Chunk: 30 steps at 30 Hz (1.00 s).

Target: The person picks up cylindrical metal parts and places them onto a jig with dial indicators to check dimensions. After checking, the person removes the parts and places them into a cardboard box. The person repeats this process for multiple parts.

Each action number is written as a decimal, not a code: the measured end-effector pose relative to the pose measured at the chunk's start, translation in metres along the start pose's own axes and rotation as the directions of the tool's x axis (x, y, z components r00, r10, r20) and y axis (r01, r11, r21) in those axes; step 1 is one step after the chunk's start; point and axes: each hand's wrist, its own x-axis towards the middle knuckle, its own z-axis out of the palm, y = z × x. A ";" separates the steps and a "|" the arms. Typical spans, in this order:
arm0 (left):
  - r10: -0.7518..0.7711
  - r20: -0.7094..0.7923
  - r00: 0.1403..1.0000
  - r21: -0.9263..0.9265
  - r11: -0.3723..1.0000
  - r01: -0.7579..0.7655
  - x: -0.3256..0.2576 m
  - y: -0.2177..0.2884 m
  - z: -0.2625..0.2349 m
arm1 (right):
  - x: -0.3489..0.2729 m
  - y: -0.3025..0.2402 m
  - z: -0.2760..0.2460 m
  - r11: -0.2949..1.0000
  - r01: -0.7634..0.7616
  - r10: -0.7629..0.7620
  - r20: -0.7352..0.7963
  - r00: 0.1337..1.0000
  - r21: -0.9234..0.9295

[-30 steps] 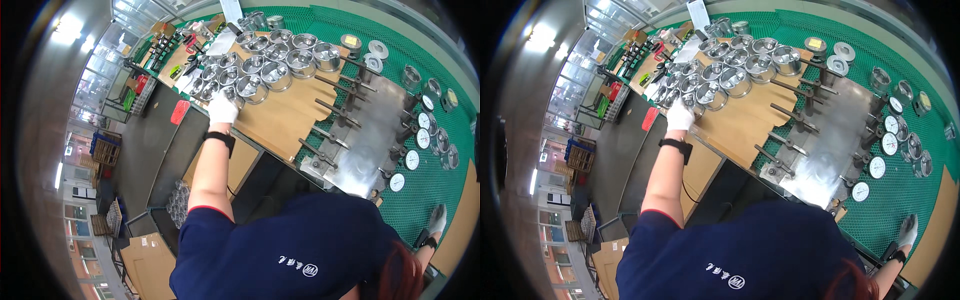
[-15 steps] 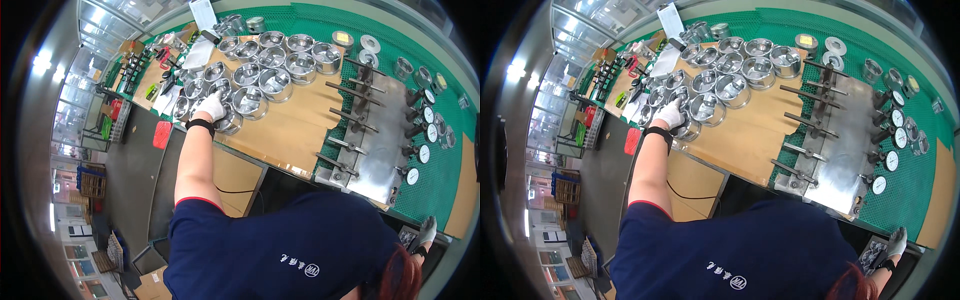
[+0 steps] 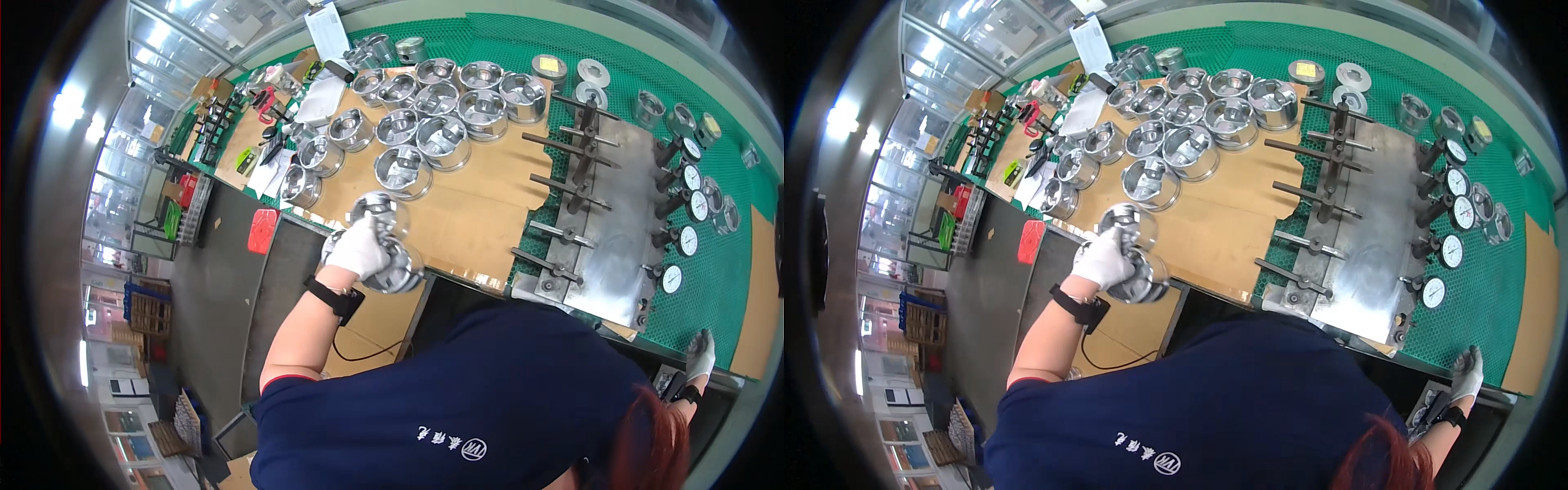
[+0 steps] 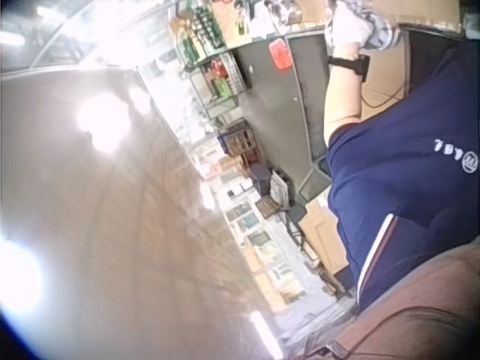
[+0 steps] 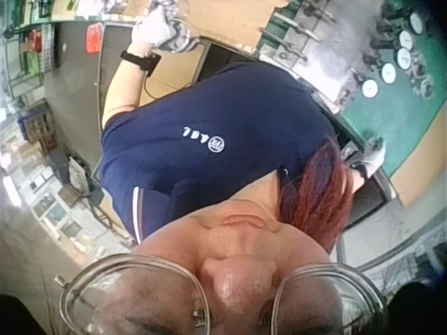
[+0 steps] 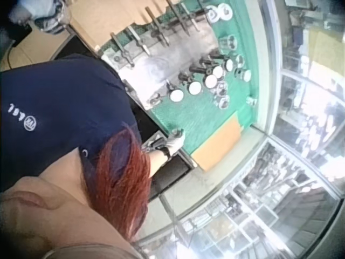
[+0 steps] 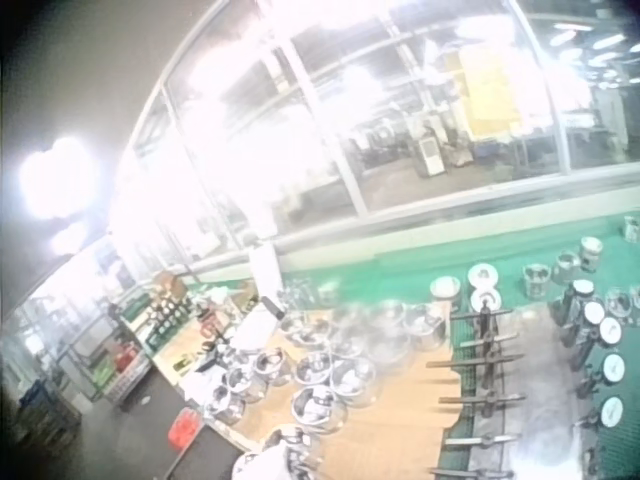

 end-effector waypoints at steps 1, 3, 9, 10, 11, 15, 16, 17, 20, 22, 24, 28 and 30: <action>0.082 0.021 0.996 -0.021 0.996 -0.081 -0.006 0.009 0.002 | 0.006 -0.008 0.007 0.999 0.027 -0.027 0.012 1.000 -0.017; 0.243 0.021 0.970 -0.015 0.970 -0.242 -0.010 0.031 0.011 | 0.018 -0.030 0.025 0.999 0.038 -0.038 0.016 0.999 0.026; 0.419 -0.184 0.889 0.046 0.907 -0.418 0.018 0.097 0.041 | 0.026 -0.102 0.097 0.987 0.136 -0.104 0.293 0.950 -0.089; 0.410 -0.215 0.886 0.055 0.911 -0.408 0.018 0.105 0.045 | 0.019 -0.112 0.109 0.984 0.145 -0.106 0.309 0.945 -0.107; 0.338 -0.274 0.900 0.029 0.939 -0.343 0.015 0.113 0.048 | 0.010 -0.119 0.123 0.974 0.206 -0.163 0.337 0.927 -0.096; 0.389 -0.574 0.720 0.029 0.889 -0.457 -0.032 0.125 0.048 | -0.047 -0.138 0.170 0.886 0.433 -0.314 0.475 0.822 -0.165; 0.403 -0.631 0.663 0.044 0.872 -0.488 -0.047 0.128 0.048 | -0.065 -0.143 0.181 0.848 0.493 -0.316 0.559 0.766 -0.195; 0.412 -0.653 0.635 0.029 0.852 -0.523 -0.059 0.130 0.045 | -0.083 -0.151 0.194 0.892 0.400 -0.215 0.583 0.784 -0.209; 0.274 -0.744 0.610 -0.211 0.769 -0.603 -0.092 0.142 0.039 | -0.141 -0.143 0.239 0.773 0.575 -0.136 0.816 0.562 -0.267; 0.168 -0.810 0.562 -0.400 0.542 -0.739 -0.097 0.168 0.039 | -0.174 -0.127 0.266 0.766 0.575 0.037 0.912 0.408 -0.288; 0.086 -0.757 0.648 -0.627 0.183 -0.757 -0.105 0.209 0.045 | -0.189 -0.111 0.283 0.764 0.584 0.195 0.962 0.193 -0.273; 0.134 -0.652 0.746 -0.754 -0.009 -0.657 -0.109 0.283 0.053 | -0.164 -0.075 0.283 0.878 0.435 0.240 0.970 -0.039 -0.200; 0.304 -0.529 0.793 -0.816 0.075 -0.573 -0.114 0.295 0.058 | -0.142 -0.059 0.270 0.959 0.201 0.212 0.976 -0.042 -0.200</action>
